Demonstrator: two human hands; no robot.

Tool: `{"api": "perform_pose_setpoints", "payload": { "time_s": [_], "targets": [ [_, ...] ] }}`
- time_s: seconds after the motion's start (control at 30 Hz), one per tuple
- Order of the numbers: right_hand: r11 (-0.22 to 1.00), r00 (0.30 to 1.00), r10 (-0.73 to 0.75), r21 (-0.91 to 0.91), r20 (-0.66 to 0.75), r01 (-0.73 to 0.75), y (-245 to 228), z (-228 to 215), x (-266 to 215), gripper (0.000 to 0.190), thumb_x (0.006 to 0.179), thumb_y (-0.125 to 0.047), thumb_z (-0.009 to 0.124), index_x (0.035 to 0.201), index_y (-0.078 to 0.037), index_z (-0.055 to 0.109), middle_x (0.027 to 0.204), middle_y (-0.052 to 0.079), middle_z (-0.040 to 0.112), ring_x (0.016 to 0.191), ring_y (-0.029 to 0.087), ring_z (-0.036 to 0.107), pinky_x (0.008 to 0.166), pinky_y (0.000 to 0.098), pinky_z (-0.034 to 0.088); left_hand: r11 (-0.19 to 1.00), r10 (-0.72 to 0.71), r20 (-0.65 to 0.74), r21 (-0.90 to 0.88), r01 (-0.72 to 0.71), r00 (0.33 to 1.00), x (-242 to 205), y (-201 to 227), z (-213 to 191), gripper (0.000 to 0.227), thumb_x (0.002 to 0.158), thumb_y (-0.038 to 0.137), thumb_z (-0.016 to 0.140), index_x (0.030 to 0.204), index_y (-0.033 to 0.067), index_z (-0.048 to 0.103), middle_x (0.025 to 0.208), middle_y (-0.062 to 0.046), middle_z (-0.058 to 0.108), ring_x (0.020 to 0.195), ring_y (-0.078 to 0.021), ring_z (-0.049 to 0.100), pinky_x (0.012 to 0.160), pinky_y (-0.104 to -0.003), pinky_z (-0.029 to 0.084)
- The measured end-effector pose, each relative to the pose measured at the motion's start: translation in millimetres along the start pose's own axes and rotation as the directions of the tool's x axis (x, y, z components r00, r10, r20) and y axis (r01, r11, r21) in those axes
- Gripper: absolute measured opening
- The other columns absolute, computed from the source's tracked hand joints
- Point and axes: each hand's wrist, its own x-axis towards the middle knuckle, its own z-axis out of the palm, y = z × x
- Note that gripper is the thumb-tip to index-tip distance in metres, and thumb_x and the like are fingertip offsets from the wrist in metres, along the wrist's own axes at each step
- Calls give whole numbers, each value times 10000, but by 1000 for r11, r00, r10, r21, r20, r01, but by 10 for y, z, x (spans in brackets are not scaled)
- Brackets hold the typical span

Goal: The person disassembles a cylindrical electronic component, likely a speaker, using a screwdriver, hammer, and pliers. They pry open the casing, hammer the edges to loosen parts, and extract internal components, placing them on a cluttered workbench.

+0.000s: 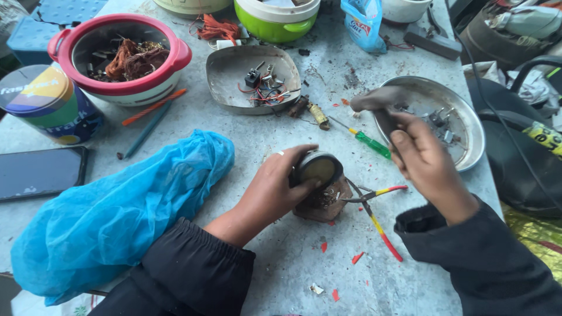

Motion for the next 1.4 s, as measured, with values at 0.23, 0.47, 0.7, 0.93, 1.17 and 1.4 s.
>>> {"api": "perform_pose_setpoints", "payload": {
  "time_s": [0.23, 0.47, 0.7, 0.93, 1.17, 1.4],
  "targets": [
    [914, 919, -345, -156, 193, 375, -351, -8, -375, 521, 996, -130, 635, 1464, -29, 430, 1128, 50, 642, 990, 99, 598, 780, 256, 493, 989, 65, -19, 134, -62, 998, -21, -12, 136, 574, 727, 282, 882, 1249, 166, 674, 1205, -103, 713, 1270, -307, 594, 1190, -623, 205],
    [977, 949, -203, -114, -240, 180, -875, 163, -906, 212, 1023, -118, 631, 1211, -21, 630, 778, 55, 592, 595, 164, 459, 511, 322, 375, 992, 74, -57, 111, -67, 996, -33, -52, 190, 487, 717, 284, 891, 1158, 155, 728, 1126, -50, 755, 1349, -287, 564, 1213, -644, 172],
    [743, 932, -358, -586, 58, 322, -1040, 117, -857, 251, 908, -173, 709, 1051, 31, 679, 878, 70, 673, 647, 101, 639, 552, 270, 463, 985, 133, -61, 123, -125, 989, -48, 13, 192, 468, 702, 277, 891, 1134, 168, 746, 1080, -40, 768, 1290, -267, 607, 1211, -637, 194],
    [759, 909, -411, -528, 68, 382, -475, 106, -940, 337, 1020, -263, 589, 1174, 32, 644, 940, 170, 692, 771, 276, 636, 661, 327, 489, 986, 111, -85, 130, -100, 990, -57, -54, 243, 470, 696, 280, 891, 1126, 165, 741, 1065, -54, 766, 1242, -247, 640, 1214, -625, 213],
    [858, 881, -403, -436, -247, 271, -283, -389, -1135, 402, 1094, -395, 491, 1071, 1, 552, 793, 153, 556, 655, 268, 511, 607, 334, 409, 978, 144, -104, 167, -126, 984, -39, -7, 217, 485, 680, 268, 885, 1129, 163, 735, 1073, -69, 754, 1237, -262, 638, 1194, -620, 221],
    [732, 847, -519, -452, 114, 509, -723, 243, -970, 418, 1008, -260, 588, 1282, 54, 558, 986, 264, 698, 855, 319, 705, 735, 368, 498, 981, 124, -91, 163, -108, 988, -84, 37, 258, 429, 723, 263, 868, 1128, 186, 746, 1081, -40, 768, 1226, -254, 646, 1191, -638, 211]
  ]
}}
